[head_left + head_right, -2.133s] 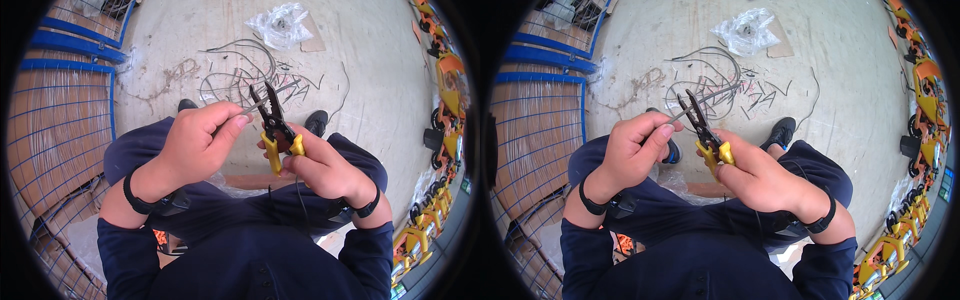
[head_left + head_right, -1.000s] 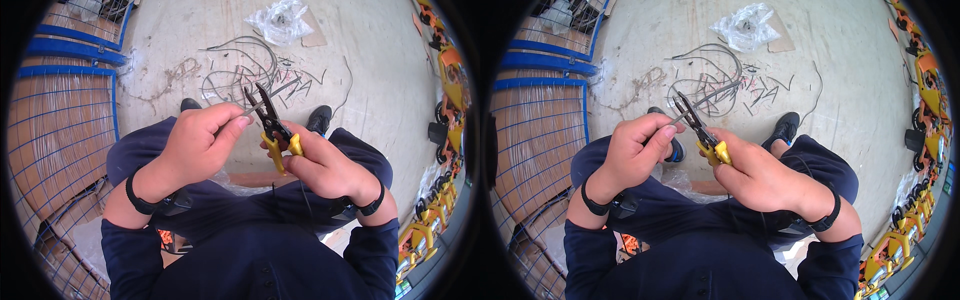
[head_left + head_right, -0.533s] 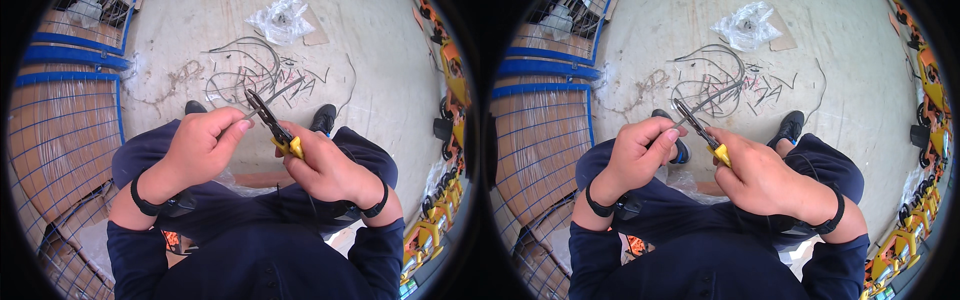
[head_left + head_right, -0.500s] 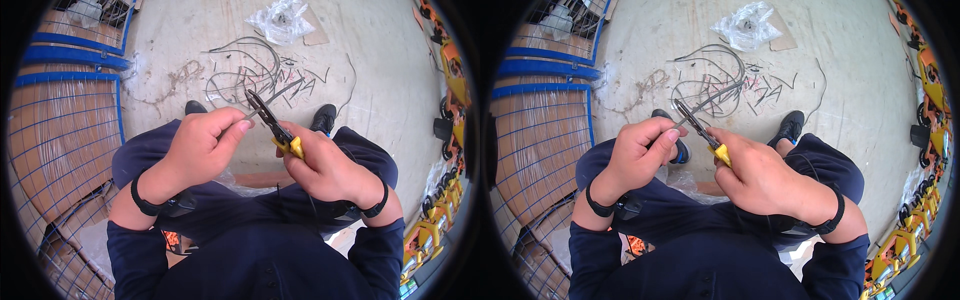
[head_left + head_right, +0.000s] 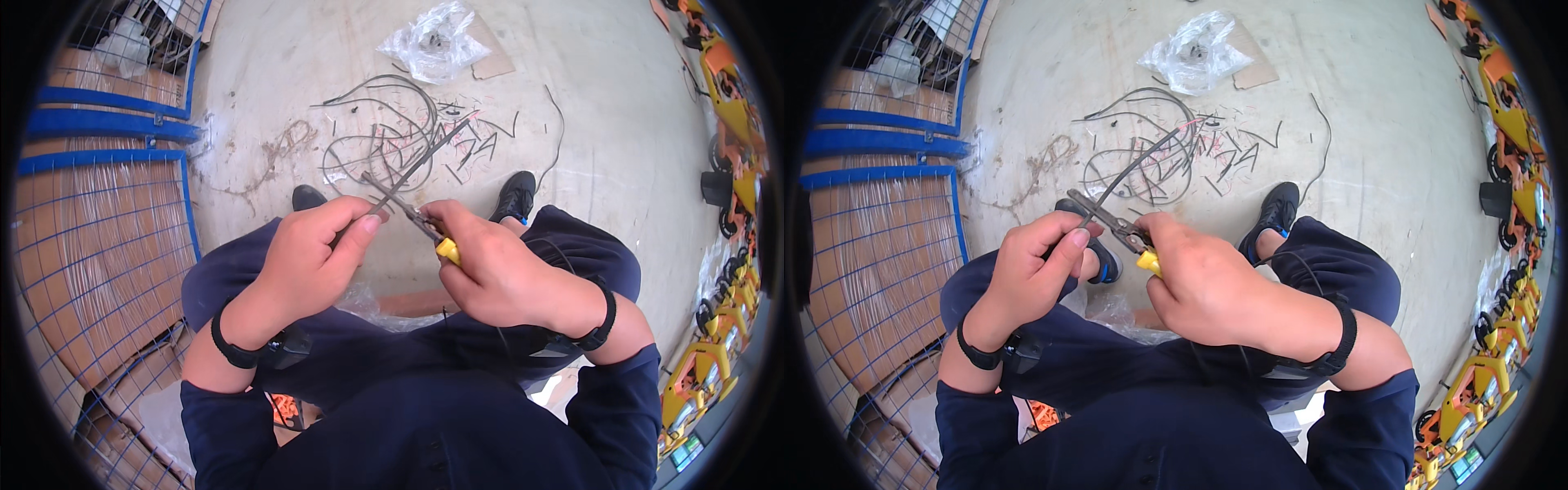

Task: The person strips insulation from electrical wires using a wire stripper and twists the exposed wire ends together by hand.

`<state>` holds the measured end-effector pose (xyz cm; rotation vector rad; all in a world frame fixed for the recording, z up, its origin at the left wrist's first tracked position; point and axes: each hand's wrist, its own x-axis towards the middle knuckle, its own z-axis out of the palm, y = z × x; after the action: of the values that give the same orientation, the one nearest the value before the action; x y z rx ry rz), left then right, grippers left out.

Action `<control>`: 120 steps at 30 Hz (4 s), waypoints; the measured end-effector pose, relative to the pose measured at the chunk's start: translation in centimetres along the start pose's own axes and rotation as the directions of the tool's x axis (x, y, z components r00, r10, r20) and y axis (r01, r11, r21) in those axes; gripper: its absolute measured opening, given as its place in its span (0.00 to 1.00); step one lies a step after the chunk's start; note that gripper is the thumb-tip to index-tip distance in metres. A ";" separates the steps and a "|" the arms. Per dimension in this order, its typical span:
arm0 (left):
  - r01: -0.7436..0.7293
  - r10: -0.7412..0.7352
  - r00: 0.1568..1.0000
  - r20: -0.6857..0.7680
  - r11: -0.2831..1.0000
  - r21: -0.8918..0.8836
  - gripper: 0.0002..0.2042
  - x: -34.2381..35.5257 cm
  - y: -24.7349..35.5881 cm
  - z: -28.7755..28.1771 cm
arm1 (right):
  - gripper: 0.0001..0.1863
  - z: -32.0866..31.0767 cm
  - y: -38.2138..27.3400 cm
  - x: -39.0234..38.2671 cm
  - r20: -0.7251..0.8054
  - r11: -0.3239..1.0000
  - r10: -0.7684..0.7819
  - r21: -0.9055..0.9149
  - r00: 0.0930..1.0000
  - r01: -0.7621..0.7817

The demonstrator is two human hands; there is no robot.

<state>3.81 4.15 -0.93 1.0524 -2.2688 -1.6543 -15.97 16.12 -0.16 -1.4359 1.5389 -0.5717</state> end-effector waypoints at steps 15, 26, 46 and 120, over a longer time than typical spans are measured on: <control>-0.159 0.158 0.987 -0.042 0.987 -0.014 0.07 0.3 0.4 0.2 | 0.24 0.4 -0.3 0.1 -0.048 0.995 -0.075 -0.076 0.996 0.071; -0.112 0.109 0.991 -0.082 0.993 -0.039 0.04 -0.2 0.8 0.0 | 0.21 0.3 -0.8 0.1 0.010 0.998 -0.042 -0.038 0.999 0.043; -0.200 0.220 0.954 -0.206 0.973 0.115 0.03 0.0 0.0 1.1 | 0.19 -0.4 -0.1 0.4 0.080 0.998 0.047 0.029 0.996 -0.049; -0.116 0.119 0.982 -0.147 0.993 0.028 0.08 -0.1 0.1 0.3 | 0.18 0.6 -1.1 0.3 0.034 0.996 0.074 0.050 0.997 -0.076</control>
<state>3.71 4.46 -0.93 0.9897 -2.2101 -1.4606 -14.86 15.75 0.36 -1.3371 1.5357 -0.5371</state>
